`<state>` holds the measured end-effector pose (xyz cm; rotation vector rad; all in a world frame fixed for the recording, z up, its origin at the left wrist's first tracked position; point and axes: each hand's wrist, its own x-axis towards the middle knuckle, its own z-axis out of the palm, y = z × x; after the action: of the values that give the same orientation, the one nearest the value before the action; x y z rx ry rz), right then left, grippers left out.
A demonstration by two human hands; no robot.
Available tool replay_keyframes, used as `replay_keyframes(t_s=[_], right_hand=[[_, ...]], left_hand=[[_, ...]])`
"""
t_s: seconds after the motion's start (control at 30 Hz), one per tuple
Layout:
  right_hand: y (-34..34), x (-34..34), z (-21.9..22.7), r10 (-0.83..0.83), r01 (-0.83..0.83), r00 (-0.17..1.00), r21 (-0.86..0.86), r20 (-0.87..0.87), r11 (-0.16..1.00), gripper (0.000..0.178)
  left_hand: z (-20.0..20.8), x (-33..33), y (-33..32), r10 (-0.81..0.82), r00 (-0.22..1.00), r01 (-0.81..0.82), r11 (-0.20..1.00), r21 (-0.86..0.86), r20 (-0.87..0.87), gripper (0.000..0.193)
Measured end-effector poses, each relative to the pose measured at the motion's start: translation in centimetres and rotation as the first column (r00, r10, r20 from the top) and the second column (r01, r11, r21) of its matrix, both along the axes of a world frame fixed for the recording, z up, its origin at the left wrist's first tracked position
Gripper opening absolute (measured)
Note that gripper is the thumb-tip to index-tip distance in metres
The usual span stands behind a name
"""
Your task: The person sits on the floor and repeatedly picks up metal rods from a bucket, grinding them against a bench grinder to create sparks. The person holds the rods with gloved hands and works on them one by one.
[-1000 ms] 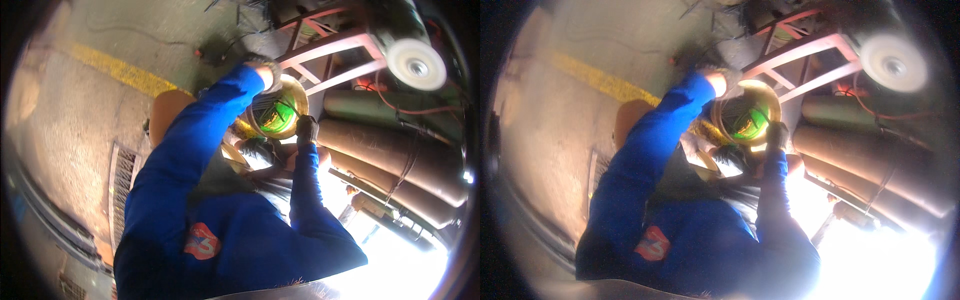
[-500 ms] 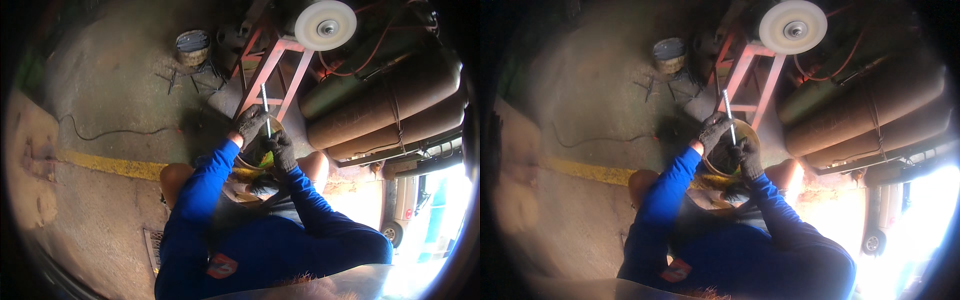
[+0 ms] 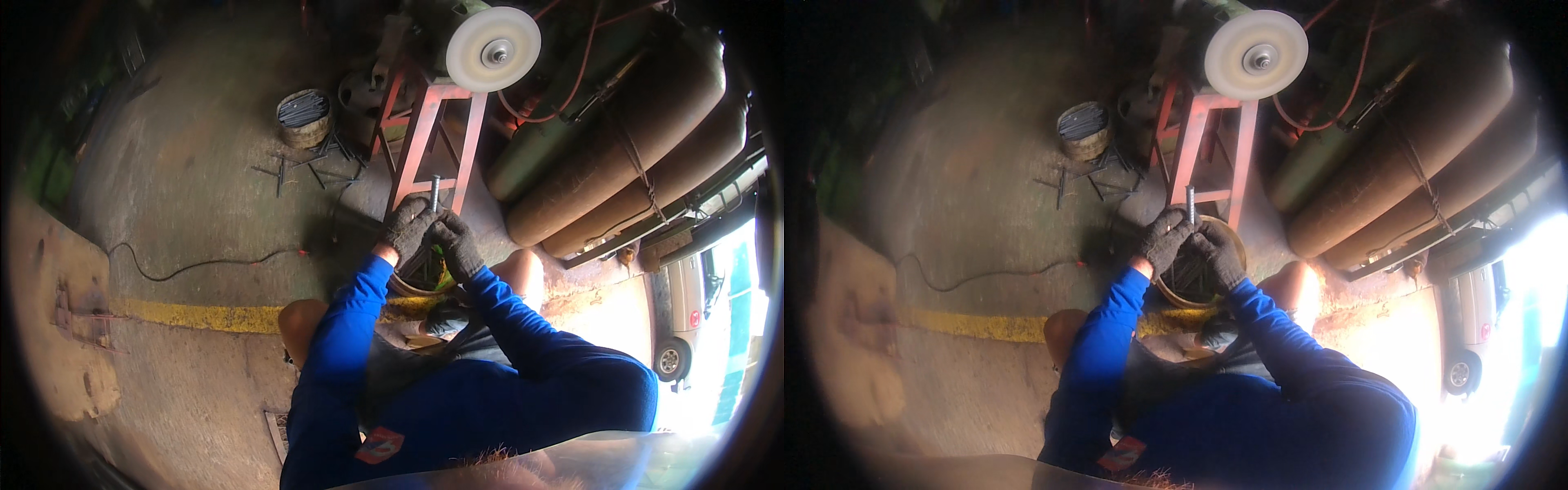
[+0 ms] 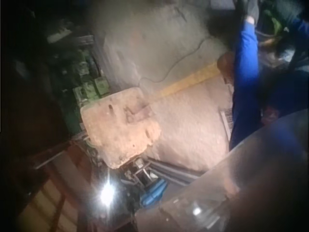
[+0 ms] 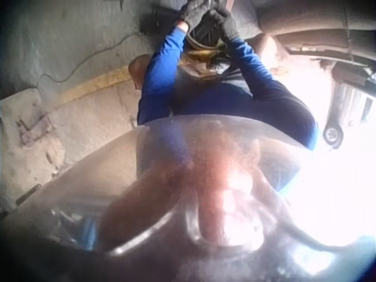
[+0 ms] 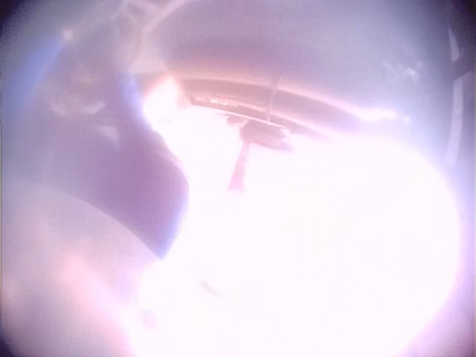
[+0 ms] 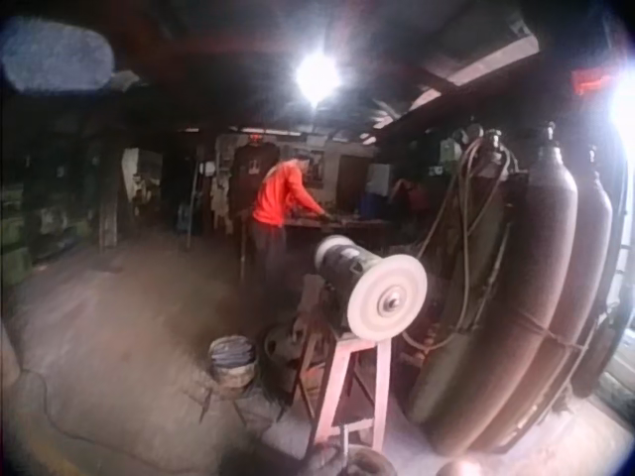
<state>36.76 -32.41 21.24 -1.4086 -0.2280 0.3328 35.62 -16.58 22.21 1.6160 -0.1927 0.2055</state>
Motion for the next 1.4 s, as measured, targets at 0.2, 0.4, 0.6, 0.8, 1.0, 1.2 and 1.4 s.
replay_keyframes(t_s=[0.2, 0.4, 0.6, 0.8, 1.0, 1.2, 1.4], right_hand=[[0.8, -0.4, 2.4, 0.065, -0.052, 0.994, 0.158, -0.083, 0.986, 0.019], [0.9, 0.0, 2.1, 0.056, -0.039, 0.994, 0.187, -0.089, 0.982, 0.015], [0.5, 0.6, -0.5, 0.008, -0.013, 0.999, 0.112, 0.047, 0.994, 0.017], [0.5, 1.0, -0.1, -0.028, 0.060, 0.990, 0.235, -0.138, 0.970, 0.021], [-0.4, 9.4, 1.4, -0.207, 0.270, 0.856, -0.070, 0.473, 0.960, 0.024], [2.3, 13.6, 10.4, 0.196, 0.028, 0.970, 0.867, -0.143, 0.497, 0.016], [5.9, 15.7, 11.3, 0.116, 0.111, 0.970, 0.816, -0.212, 0.567, 0.028]], left_hand=[[0.4, 0.3, 0.2, -0.055, 0.998, 0.055, 0.998, -0.033, -0.013, 0.023], [-0.2, 1.2, 0.6, -0.046, 0.996, 0.050, 0.998, -0.049, 0.074, 0.026], [0.3, 0.9, 0.0, -0.094, 0.992, 0.077, 0.978, -0.194, -0.080, 0.033], [-2.2, 1.7, 0.5, 0.152, 0.988, -0.149, 0.982, 0.114, -0.020, 0.048], [3.0, -0.3, 3.0, 0.035, 0.923, 0.334, 0.424, 0.841, -0.384, 0.046], [4.8, -1.8, 3.8, 0.062, 0.873, 0.381, 0.535, 0.754, -0.484, 0.055], [4.0, -1.8, 5.1, 0.071, 0.883, 0.371, 0.501, 0.782, -0.464, 0.048]])
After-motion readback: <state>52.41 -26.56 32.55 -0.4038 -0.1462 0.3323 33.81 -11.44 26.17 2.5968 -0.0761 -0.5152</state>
